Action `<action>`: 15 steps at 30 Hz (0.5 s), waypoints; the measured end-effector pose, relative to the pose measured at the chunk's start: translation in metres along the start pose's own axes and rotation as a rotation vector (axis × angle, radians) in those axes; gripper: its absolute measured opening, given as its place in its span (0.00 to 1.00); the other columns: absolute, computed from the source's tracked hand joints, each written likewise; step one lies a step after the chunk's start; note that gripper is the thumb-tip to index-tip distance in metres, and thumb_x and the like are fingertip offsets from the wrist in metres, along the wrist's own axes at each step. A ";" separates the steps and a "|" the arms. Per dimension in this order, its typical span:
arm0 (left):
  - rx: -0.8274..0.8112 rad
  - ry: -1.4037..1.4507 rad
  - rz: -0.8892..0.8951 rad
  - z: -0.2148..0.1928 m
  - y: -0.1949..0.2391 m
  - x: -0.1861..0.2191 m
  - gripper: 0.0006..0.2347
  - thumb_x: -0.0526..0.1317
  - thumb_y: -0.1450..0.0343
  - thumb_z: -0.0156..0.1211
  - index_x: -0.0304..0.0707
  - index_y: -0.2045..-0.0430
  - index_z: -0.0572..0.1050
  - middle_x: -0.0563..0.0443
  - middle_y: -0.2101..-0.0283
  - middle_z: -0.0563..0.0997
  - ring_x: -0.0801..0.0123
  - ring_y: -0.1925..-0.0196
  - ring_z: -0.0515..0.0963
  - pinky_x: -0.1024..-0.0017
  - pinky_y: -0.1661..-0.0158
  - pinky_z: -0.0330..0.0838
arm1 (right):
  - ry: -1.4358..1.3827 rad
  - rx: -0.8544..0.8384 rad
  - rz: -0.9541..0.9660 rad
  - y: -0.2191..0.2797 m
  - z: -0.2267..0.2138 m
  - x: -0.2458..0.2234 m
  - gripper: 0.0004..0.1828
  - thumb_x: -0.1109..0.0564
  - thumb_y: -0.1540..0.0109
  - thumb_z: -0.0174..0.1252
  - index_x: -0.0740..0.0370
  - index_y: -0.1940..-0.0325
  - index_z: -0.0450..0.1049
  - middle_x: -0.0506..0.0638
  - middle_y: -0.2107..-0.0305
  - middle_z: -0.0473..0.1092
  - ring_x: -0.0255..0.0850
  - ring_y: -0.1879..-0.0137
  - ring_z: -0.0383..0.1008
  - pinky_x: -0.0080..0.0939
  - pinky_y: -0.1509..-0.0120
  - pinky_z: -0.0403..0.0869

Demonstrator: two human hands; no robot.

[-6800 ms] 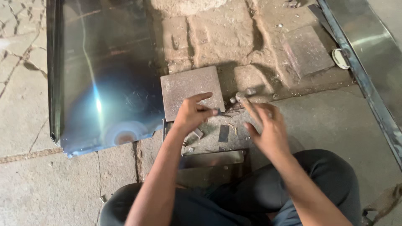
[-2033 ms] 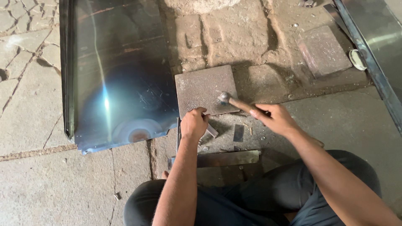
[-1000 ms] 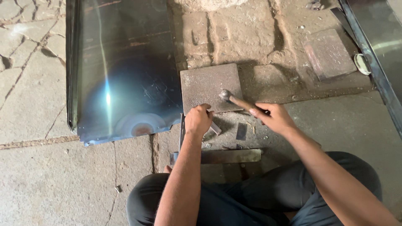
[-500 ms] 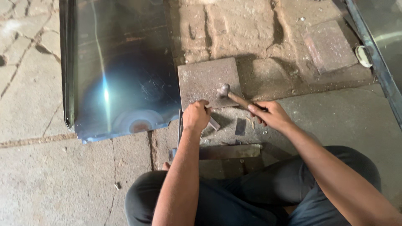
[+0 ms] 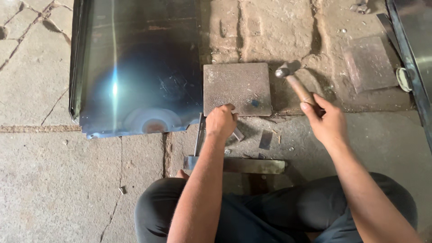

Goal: The person uses a hammer to flatten and shape a small metal component on a stone block while sitting on the floor. They handle the piece by hand to reposition it between strikes.

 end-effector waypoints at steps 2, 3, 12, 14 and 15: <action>0.005 0.019 0.011 0.003 -0.002 0.001 0.12 0.42 0.32 0.66 0.47 0.56 0.83 0.39 0.62 0.85 0.48 0.57 0.85 0.57 0.53 0.78 | 0.148 0.054 -0.044 -0.002 -0.004 -0.008 0.29 0.41 0.32 0.65 0.58 0.33 0.75 0.59 0.65 0.78 0.42 0.63 0.77 0.43 0.60 0.75; 0.005 0.029 0.018 0.006 -0.004 0.001 0.12 0.42 0.32 0.66 0.47 0.56 0.83 0.39 0.62 0.85 0.49 0.57 0.85 0.58 0.53 0.78 | 0.224 0.081 -0.064 -0.003 -0.007 -0.010 0.27 0.41 0.31 0.65 0.57 0.32 0.76 0.61 0.63 0.78 0.44 0.61 0.78 0.44 0.59 0.75; 0.038 0.084 0.015 0.004 -0.009 0.002 0.10 0.42 0.32 0.65 0.47 0.58 0.83 0.42 0.63 0.86 0.51 0.59 0.86 0.59 0.56 0.79 | 0.827 0.159 -0.412 0.018 0.034 -0.032 0.30 0.33 0.45 0.57 0.42 0.41 0.77 0.57 0.50 0.76 0.50 0.48 0.78 0.50 0.50 0.78; 0.029 0.065 0.020 0.007 -0.009 0.004 0.10 0.41 0.31 0.65 0.46 0.58 0.83 0.41 0.63 0.86 0.50 0.58 0.85 0.59 0.56 0.79 | 0.316 -0.038 -0.420 0.009 0.061 -0.034 0.22 0.42 0.35 0.59 0.46 0.38 0.77 0.56 0.41 0.73 0.48 0.36 0.71 0.50 0.35 0.74; 0.024 0.052 0.024 0.007 -0.007 0.004 0.09 0.41 0.30 0.64 0.46 0.58 0.83 0.41 0.62 0.86 0.50 0.58 0.85 0.59 0.56 0.79 | 0.238 -0.168 -0.296 0.000 0.082 -0.031 0.22 0.40 0.35 0.59 0.45 0.38 0.77 0.53 0.40 0.72 0.46 0.38 0.72 0.48 0.38 0.75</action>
Point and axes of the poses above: each hand's wrist, its own y-axis away from the middle knuckle, its own z-axis out of the palm, x = y × z, the point moved 6 cm from there along -y, towards the middle knuckle
